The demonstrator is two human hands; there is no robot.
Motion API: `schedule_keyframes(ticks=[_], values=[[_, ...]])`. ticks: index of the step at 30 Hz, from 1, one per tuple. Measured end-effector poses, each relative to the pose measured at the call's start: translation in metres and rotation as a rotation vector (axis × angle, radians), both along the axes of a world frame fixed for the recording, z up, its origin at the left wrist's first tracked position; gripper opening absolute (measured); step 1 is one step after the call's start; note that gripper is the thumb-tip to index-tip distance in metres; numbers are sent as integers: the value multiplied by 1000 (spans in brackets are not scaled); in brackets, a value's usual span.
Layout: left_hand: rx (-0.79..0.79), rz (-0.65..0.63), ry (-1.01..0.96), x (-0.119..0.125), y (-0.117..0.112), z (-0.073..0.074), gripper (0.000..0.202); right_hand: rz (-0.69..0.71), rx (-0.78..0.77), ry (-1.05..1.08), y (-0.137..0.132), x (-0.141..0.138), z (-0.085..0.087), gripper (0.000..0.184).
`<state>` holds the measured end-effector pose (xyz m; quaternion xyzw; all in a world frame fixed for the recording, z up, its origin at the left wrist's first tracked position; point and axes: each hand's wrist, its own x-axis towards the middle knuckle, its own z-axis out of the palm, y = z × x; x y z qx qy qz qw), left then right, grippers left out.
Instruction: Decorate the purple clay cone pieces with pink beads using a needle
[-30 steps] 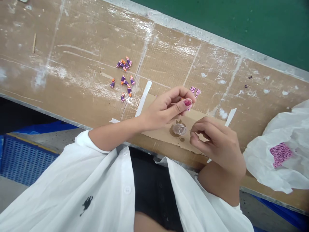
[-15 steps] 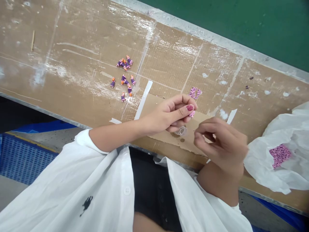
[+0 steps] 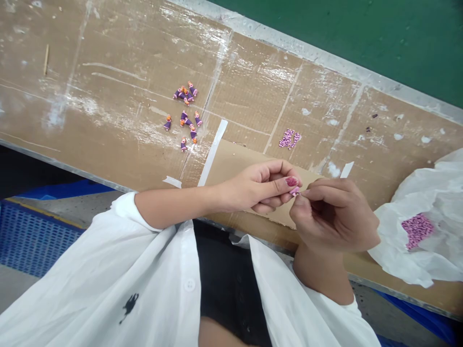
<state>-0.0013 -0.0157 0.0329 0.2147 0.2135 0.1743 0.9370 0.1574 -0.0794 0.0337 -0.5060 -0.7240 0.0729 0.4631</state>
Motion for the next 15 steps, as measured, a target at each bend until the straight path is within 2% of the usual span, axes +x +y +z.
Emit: schedule_keyframes(ticks=[4,9,15], values=[[87,0,-16,-1,0,-3,49,-10,25,-62,-1,-1,1,25],[257,75,-23,-2,2,-8,42,-40,58,-172,-5,-1,1,24],[325,74,-37,-4,5,-7,38,-42,29,-134,-9,-3,3,22]])
